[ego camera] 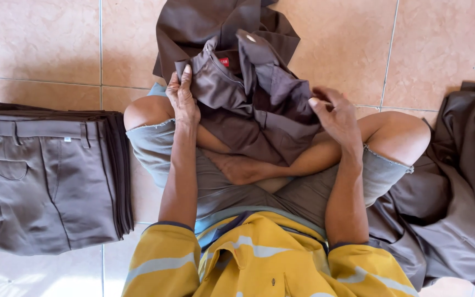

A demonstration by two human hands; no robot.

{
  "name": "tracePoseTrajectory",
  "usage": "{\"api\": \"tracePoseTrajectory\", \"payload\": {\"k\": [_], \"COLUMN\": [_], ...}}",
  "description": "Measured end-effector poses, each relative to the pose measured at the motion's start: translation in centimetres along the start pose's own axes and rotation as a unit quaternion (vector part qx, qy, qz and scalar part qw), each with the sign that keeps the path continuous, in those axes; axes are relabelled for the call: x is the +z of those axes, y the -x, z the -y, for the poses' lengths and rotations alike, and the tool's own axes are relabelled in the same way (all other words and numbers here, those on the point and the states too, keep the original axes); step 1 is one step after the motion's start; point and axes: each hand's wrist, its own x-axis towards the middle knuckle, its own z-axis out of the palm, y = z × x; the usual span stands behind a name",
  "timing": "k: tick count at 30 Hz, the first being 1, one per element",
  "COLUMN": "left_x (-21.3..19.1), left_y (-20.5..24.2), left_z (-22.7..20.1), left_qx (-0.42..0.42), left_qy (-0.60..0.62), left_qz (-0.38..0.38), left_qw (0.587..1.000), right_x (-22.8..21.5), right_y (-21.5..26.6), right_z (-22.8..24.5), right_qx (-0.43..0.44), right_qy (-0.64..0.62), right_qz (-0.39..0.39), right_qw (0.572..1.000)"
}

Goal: Folding brown trousers and stacking them neatly on the floor.

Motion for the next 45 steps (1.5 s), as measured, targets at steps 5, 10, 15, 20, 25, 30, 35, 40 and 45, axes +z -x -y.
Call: {"api": "tracePoseTrajectory", "payload": {"k": [5, 10, 15, 20, 25, 30, 35, 40, 45], "left_x": [0.9, 1.0, 2.4, 9.4, 10.7, 10.7, 11.9, 12.7, 13.1], "left_y": [0.8, 1.1, 1.2, 7.4, 9.9, 11.2, 11.8, 10.4, 10.0], "left_z": [-0.5, -0.7, -3.7, -18.4, -22.6, -25.1, -25.5, -23.6, -23.6], "left_qx": [-0.003, 0.000, 0.060, 0.181, 0.183, 0.232, 0.238, 0.237, 0.237], "left_qy": [0.021, 0.012, -0.030, -0.105, -0.114, -0.133, -0.117, -0.129, -0.113], "left_qz": [-0.003, 0.000, 0.067, 0.225, 0.326, 0.283, 0.337, 0.281, 0.254], "left_qw": [1.000, 1.000, 0.995, 0.952, 0.921, 0.921, 0.904, 0.921, 0.931], "right_x": [0.9, 0.8, 2.1, -0.8, -3.3, -1.0, -4.2, -2.5, 2.9], "right_y": [0.4, 2.0, 3.6, 2.3, -2.6, -4.7, -6.7, -4.3, -0.9], "right_z": [1.5, 6.4, 5.6, 6.9, 7.3, 7.8, 5.8, 7.0, 5.1], "right_qx": [-0.109, -0.154, -0.108, -0.067, -0.095, -0.090, -0.220, -0.278, -0.205], "right_qy": [-0.044, 0.000, 0.263, -0.018, 0.014, 0.117, 0.160, 0.178, 0.280], "right_qz": [-0.075, 0.002, 0.237, 0.174, -0.106, 0.142, -0.138, -0.217, -0.194], "right_qw": [0.990, 0.988, 0.929, 0.982, 0.990, 0.979, 0.952, 0.918, 0.917]}}
